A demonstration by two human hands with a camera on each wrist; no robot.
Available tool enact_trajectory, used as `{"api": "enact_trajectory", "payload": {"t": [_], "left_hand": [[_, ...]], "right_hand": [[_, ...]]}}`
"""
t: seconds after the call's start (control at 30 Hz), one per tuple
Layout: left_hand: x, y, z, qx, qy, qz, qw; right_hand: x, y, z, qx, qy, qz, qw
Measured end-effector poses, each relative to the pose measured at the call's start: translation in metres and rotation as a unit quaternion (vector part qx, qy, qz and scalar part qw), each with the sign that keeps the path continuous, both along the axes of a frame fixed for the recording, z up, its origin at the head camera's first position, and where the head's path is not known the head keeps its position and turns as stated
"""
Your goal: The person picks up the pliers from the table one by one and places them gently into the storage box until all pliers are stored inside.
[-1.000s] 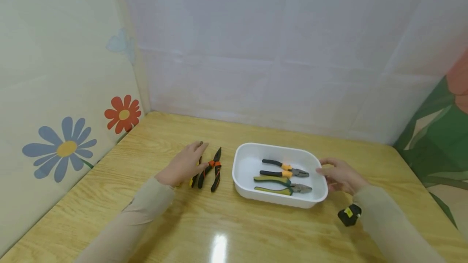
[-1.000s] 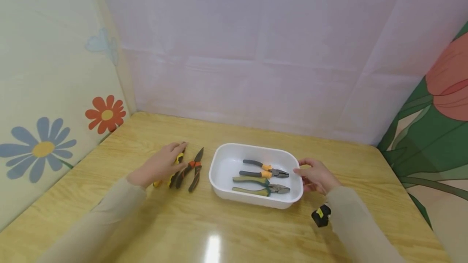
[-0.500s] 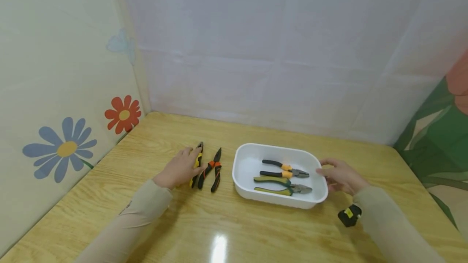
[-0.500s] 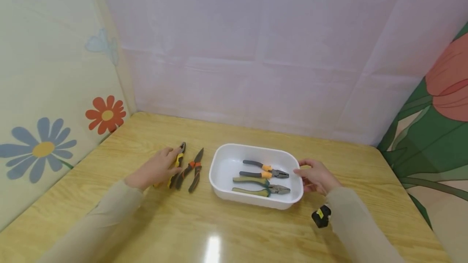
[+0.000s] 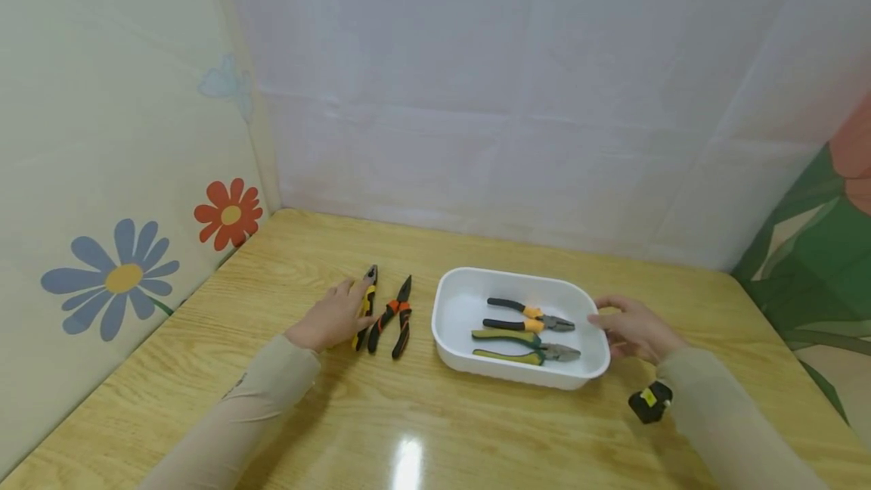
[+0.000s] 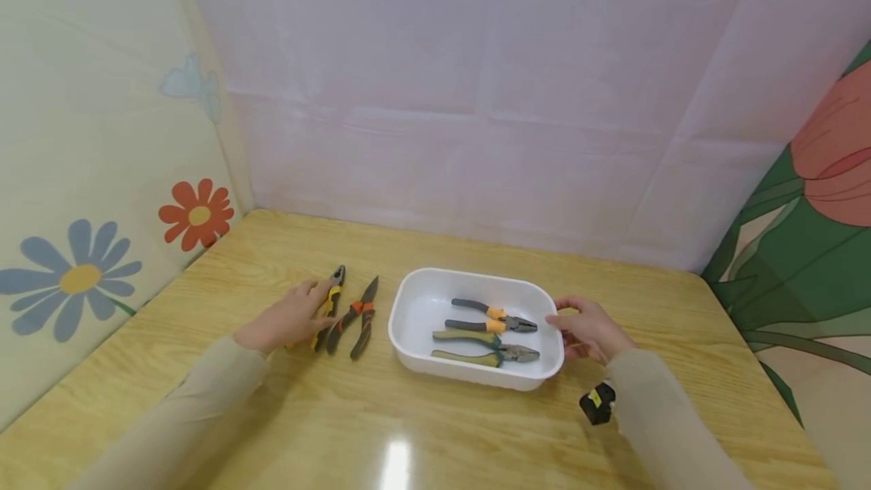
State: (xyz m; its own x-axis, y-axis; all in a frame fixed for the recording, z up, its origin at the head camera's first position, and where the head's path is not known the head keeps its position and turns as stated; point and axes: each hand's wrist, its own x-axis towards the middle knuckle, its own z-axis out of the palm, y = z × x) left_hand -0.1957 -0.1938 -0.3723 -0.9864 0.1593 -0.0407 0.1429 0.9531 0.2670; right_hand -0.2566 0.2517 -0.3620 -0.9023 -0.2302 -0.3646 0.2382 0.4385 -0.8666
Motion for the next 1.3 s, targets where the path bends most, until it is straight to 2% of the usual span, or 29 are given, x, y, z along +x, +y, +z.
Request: {"api": "enact_trajectory", "payload": {"t": [0.23, 0.57, 0.7, 0.97, 1.3], "left_hand": [[-0.008, -0.002, -0.006, -0.035, -0.028, 0.002, 0.9990], [-0.014, -0.004, -0.012, -0.032, -0.079, 0.001, 0.9964], [-0.015, -0.002, -0.011, -0.031, -0.088, 0.000, 0.9956], [-0.018, 0.003, -0.009, -0.050, -0.084, -0.014, 0.9951], [-0.025, 0.003, -0.002, -0.064, -0.133, -0.012, 0.9890]], "right_hand": [[0.000, 0.000, 0.000, 0.000, -0.002, -0.001, 1.000], [-0.002, -0.003, 0.001, 0.024, -0.006, -0.001, 1.000], [-0.004, -0.003, 0.001, 0.027, -0.009, -0.003, 1.000], [-0.003, -0.002, 0.001, 0.025, -0.005, -0.007, 1.000], [-0.001, -0.001, 0.001, 0.013, 0.000, -0.006, 1.000]]}}
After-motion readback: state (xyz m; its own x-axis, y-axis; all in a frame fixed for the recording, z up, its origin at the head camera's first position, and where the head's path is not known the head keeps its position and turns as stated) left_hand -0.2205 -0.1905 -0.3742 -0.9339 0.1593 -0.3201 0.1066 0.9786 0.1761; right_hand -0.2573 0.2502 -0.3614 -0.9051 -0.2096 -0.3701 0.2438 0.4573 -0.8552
